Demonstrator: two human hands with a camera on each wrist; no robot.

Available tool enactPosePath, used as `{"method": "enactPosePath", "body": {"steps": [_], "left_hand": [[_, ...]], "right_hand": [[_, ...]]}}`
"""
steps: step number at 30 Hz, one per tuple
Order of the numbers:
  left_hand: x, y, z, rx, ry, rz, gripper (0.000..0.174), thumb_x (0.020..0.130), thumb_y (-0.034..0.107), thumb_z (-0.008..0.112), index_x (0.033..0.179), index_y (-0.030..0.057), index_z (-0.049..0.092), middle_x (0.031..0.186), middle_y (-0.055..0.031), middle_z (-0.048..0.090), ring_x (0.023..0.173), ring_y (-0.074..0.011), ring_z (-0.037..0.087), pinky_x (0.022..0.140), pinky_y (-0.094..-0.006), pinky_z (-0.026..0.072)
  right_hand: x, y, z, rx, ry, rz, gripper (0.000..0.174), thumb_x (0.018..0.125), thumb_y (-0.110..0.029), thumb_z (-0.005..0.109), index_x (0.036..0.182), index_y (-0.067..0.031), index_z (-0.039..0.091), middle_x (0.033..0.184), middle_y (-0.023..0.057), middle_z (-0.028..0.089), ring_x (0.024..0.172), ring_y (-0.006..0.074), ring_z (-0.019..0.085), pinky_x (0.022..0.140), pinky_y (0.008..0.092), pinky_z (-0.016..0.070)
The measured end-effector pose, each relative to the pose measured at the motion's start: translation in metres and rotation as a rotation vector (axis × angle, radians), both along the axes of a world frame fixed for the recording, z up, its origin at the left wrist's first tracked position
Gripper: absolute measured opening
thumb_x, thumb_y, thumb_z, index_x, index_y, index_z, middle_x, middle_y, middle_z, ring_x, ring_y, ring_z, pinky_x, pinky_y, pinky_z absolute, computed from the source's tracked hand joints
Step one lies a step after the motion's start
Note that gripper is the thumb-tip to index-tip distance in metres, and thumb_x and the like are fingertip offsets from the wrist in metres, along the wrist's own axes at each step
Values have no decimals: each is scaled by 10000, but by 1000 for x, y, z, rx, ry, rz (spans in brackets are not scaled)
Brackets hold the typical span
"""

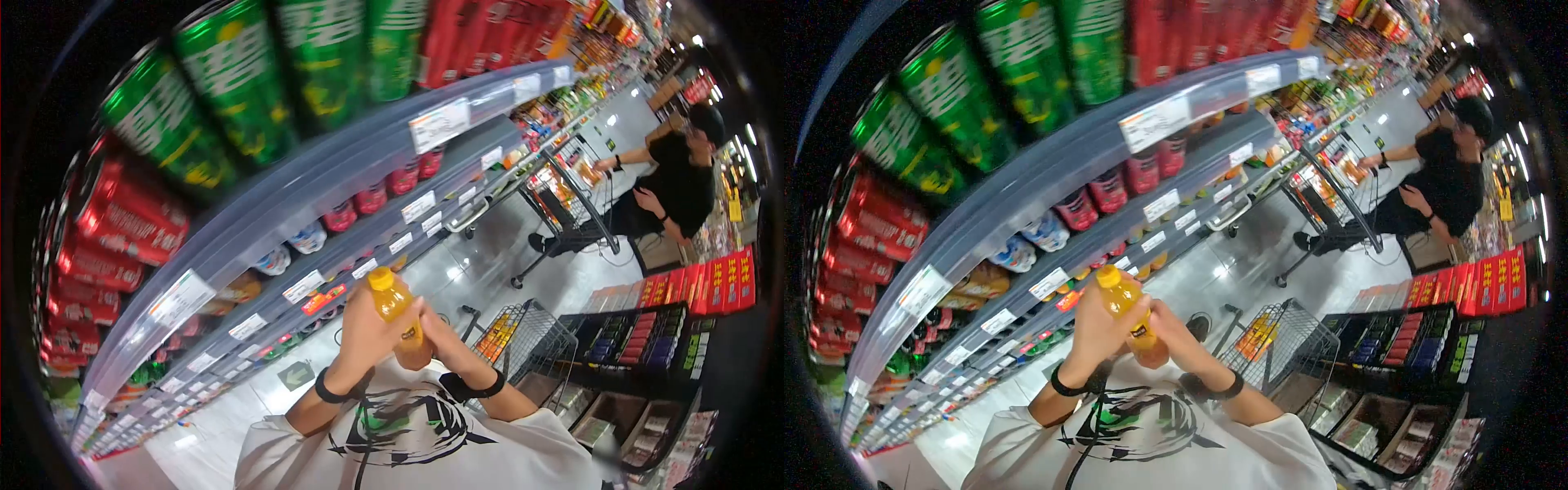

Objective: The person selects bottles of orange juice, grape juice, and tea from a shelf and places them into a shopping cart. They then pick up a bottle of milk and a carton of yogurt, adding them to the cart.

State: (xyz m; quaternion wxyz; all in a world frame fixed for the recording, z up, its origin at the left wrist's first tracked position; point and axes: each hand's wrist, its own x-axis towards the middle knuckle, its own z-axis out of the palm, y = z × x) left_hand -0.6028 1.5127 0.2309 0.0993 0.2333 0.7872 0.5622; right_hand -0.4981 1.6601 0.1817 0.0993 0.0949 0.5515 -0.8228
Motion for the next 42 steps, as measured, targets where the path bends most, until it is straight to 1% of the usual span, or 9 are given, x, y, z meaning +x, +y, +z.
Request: {"method": "enactPosePath", "body": {"steps": [4, 5, 8, 13, 17, 26, 29, 36, 42], "left_hand": [[-5, 40, 2, 22, -94, -184, 501, 849, 210, 844, 1253, 23, 614, 1093, -73, 721, 1020, -161, 690, 919, -338, 540], [-6, 48, 3, 17, -123, -256, 514, 847, 205, 845, 1266, 19, 613, 1112, -77, 725, 1037, -164, 693, 921, -334, 542], [-4, 87, 8, -56, -169, -406, 557, 826, 161, 872, 1291, -1, 611, 1169, -113, 735, 1087, -185, 708, 934, -323, 552], [20, 169, -3, -186, -129, -496, 580, 806, 138, 892, 1302, -2, 624, 1177, -132, 734, 1048, -199, 724, 928, -321, 557], [36, 228, -4, -233, -33, -565, 598, 772, 338, 907, 1261, 76, 682, 1141, -83, 728, 921, -216, 687, 825, -352, 537], [82, 337, -55, -511, -101, -737, 265, 941, 128, 712, 1194, 51, 727, 1027, -128, 728, 877, -211, 704, 785, -313, 538], [90, 363, -57, -632, -222, -768, 262, 955, 119, 689, 1201, 38, 721, 1042, -106, 737, 861, -165, 697, 781, -290, 537], [93, 386, -103, -734, -324, -761, 288, 944, 83, 694, 1226, 22, 707, 1045, -108, 744, 840, -132, 694, 778, -288, 549], [95, 384, -128, -801, -405, -812, 377, 888, 52, 760, 1257, 20, 692, 1129, -107, 762, 893, -133, 698, 821, -285, 543]], "right_hand": [[21, 33, -2, 73, 62, -97, 609, 1120, -510, 377, 1486, -29, 452, 1373, 82, 588, 1260, 195, 567, 1083, 358, 451], [33, 49, -21, -396, -90, -73, 627, 1116, -545, 344, 1460, -41, 485, 1324, 88, 624, 1174, 216, 625, 1023, 382, 500], [54, 96, -20, -615, 52, 36, 653, 1109, -579, 317, 1466, -57, 480, 1302, 92, 640, 1100, 224, 664, 971, 391, 531], [87, 148, -8, 210, 115, -323, 588, 1030, -405, 649, 1453, -29, 492, 1149, 81, 649, 1005, 168, 664, 881, 320, 545], [135, 212, -33, -211, -123, -487, 533, 1038, -359, 655, 1425, -26, 502, 1146, 64, 653, 985, 146, 676, 847, 317, 565], [317, 334, -260, 297, -494, -1275, 584, 827, -311, 849, 1267, -20, 597, 1049, 115, 730, 892, 213, 710, 801, 351, 570], [358, 342, -333, 537, -971, -1222, 566, 748, -301, 883, 1188, -18, 666, 1000, 151, 749, 906, 282, 725, 819, 402, 565], [390, 335, -495, 739, -1079, -1190, 484, 703, -291, 886, 1083, -41, 721, 1005, 163, 758, 951, 316, 738, 849, 426, 570], [372, 342, -508, 560, -1119, -1059, 508, 730, -205, 855, 1168, -22, 672, 1147, 220, 715, 1112, 399, 667, 962, 478, 531]]}}
